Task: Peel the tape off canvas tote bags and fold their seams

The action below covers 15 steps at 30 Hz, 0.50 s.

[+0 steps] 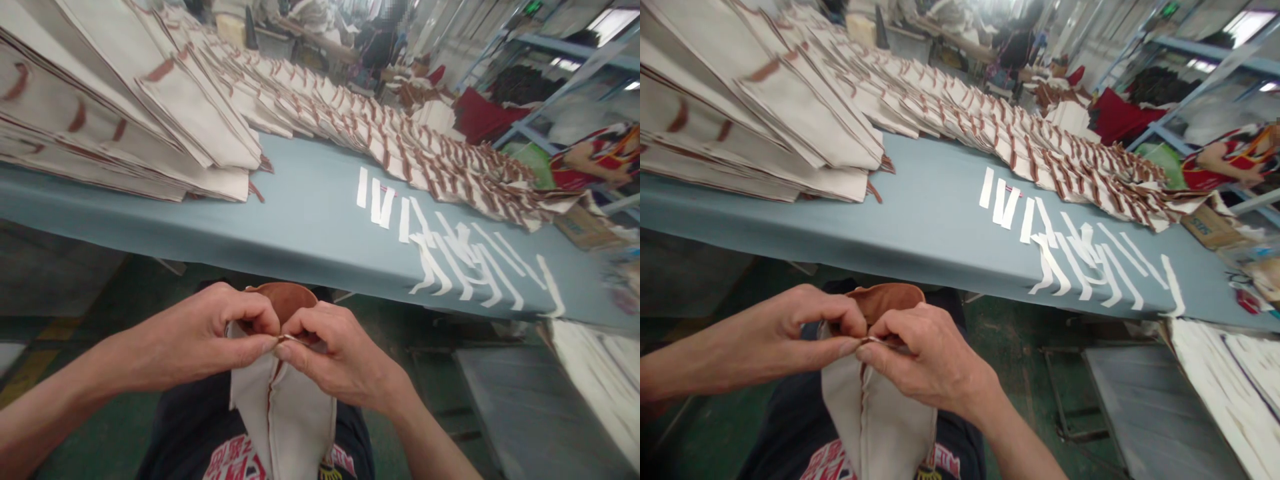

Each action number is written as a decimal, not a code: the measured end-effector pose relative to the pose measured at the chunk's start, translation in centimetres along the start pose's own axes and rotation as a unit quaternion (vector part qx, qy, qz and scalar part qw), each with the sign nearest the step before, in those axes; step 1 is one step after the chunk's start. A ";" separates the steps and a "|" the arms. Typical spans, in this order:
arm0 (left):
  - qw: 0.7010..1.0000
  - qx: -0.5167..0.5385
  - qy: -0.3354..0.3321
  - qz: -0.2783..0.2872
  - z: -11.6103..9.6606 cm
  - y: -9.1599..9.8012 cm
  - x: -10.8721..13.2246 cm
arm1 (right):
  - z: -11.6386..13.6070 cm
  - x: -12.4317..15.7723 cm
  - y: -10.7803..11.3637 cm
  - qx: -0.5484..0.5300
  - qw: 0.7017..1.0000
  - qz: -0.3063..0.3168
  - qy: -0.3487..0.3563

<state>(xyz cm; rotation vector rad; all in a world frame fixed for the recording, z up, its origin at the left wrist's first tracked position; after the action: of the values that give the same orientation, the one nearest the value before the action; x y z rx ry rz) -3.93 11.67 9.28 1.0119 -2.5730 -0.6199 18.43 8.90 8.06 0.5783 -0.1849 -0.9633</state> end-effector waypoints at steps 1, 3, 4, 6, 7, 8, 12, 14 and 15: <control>1.000 -0.008 -0.006 -0.011 0.1 0.0 0.1 | -0.1 0.1 0.0 -0.001 1.000 0.001 0.001; 0.999 -0.026 -0.023 -0.031 0.3 -0.1 0.3 | -0.2 0.2 0.1 -0.005 1.000 0.003 -0.001; 0.998 -0.035 -0.035 -0.040 0.4 -0.2 0.4 | -0.3 0.2 0.1 -0.006 1.000 0.004 -0.004; 0.996 -0.052 -0.061 -0.049 0.6 -0.3 0.6 | -0.5 0.3 0.1 -0.012 1.000 0.004 -0.011; 0.994 -0.059 -0.074 -0.052 0.6 -0.4 0.7 | -0.6 0.3 0.1 -0.015 1.000 0.002 -0.012; 0.993 -0.064 -0.086 -0.053 0.7 -0.5 0.8 | -0.6 0.4 0.1 -0.017 1.000 0.000 -0.013; 0.989 -0.088 -0.108 -0.048 0.5 -0.6 0.9 | -0.8 0.6 0.0 -0.026 1.000 -0.003 0.005; 0.987 -0.112 -0.113 -0.037 0.3 -0.6 0.9 | -0.8 0.8 0.0 -0.031 0.999 -0.009 0.018; 0.984 -0.128 -0.116 -0.037 0.2 -0.6 0.9 | -0.8 0.9 0.0 -0.033 0.999 -0.012 0.023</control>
<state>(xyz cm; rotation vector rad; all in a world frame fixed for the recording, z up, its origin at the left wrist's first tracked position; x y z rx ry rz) -4.35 10.72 8.95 1.0012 -2.5686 -1.1162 19.22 8.49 7.30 0.5431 -0.1060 -0.9751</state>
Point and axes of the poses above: each hand's wrist, its own x-axis away from the middle knuckle, its own y-axis out of the back of the hand, z = x × y, the point moved 2 cm from there along -x, towards the middle knuckle, and after that the axes turned 3 degrees about -x, right-handed, at the moved point
